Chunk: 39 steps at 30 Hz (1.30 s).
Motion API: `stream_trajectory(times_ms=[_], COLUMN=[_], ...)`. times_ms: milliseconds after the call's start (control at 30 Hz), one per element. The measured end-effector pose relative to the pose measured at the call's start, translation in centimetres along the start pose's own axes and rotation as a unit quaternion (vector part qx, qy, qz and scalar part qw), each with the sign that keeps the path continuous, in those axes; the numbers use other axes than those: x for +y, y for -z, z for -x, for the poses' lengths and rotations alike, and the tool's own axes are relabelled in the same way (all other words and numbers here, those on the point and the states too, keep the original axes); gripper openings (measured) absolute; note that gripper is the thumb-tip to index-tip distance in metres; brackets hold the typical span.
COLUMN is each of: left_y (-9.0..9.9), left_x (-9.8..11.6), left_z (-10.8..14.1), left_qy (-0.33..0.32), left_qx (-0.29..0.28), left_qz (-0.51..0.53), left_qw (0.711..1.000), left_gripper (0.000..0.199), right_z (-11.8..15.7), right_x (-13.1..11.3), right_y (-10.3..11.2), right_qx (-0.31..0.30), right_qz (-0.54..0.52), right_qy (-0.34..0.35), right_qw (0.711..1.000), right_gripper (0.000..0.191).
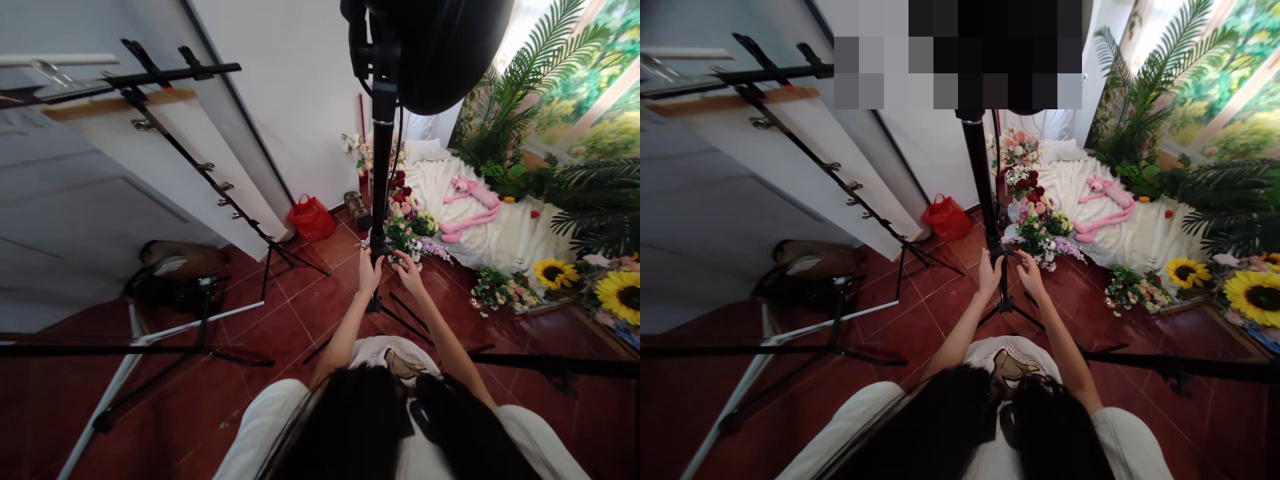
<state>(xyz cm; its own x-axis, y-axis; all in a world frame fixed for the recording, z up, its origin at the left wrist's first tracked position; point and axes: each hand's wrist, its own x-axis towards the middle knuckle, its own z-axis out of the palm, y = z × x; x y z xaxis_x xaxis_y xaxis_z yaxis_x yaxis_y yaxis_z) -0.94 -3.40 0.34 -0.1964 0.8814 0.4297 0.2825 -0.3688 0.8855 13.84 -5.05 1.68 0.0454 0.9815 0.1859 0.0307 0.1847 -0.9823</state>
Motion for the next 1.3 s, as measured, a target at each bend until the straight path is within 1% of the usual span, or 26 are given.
stream_trajectory(times_ms=[100,233,367,567,733,867,1033,1167,1300], left_y=[-0.1,-0.6,-0.9,0.0,0.6,0.8,0.8,0.8,0.8], left_x=[0.5,1.3,2.5,5.1,6.4,6.9,7.0,6.8,6.6], left_z=[-0.5,-1.4,-2.7,-4.9,-5.7,-5.7,-5.7,-5.6,-5.4], left_qy=[0.009,0.035,0.024,0.003,-0.002,-0.003,-0.007,0.001,-0.003], left_qx=[0.007,0.014,0.02,0.003,-0.017,-0.022,-0.023,-0.027,-0.026], left_qz=[0.019,0.042,0.066,0.095,0.12,0.122,0.106,0.113,0.107], left_qw=[1.0,0.998,0.997,0.996,0.993,0.992,0.994,0.993,0.994], left_gripper=[0.047,0.046,0.047,0.044,0.042,0.042,0.045,0.046,0.044], right_z=[0.1,-0.2,-0.9,-2.3,-3.5,-4.2,-4.5,-4.7,-4.9], right_x=[-0.7,-1.5,-2.1,-2.4,-1.8,-1.1,-0.9,-0.8,-0.2], right_y=[0.3,-0.2,-0.7,-1.2,-1.4,-1.2,-1.2,-1.6,-1.6], right_qx=[-0.003,0.014,0.005,-0.034,-0.051,-0.072,-0.076,-0.058,-0.036], right_qz=[0.001,0.01,0.007,-0.01,-0.019,-0.012,-0.018,-0.017,-0.019], right_qy=[0.0,0.0,0.004,-0.002,-0.009,-0.005,-0.015,-0.016,-0.046], right_qw=[1.0,1.0,1.0,0.999,0.998,0.997,0.997,0.998,0.998], right_gripper=[0.035,0.035,0.036,0.029,0.02,0.017,0.018,0.02,0.021])
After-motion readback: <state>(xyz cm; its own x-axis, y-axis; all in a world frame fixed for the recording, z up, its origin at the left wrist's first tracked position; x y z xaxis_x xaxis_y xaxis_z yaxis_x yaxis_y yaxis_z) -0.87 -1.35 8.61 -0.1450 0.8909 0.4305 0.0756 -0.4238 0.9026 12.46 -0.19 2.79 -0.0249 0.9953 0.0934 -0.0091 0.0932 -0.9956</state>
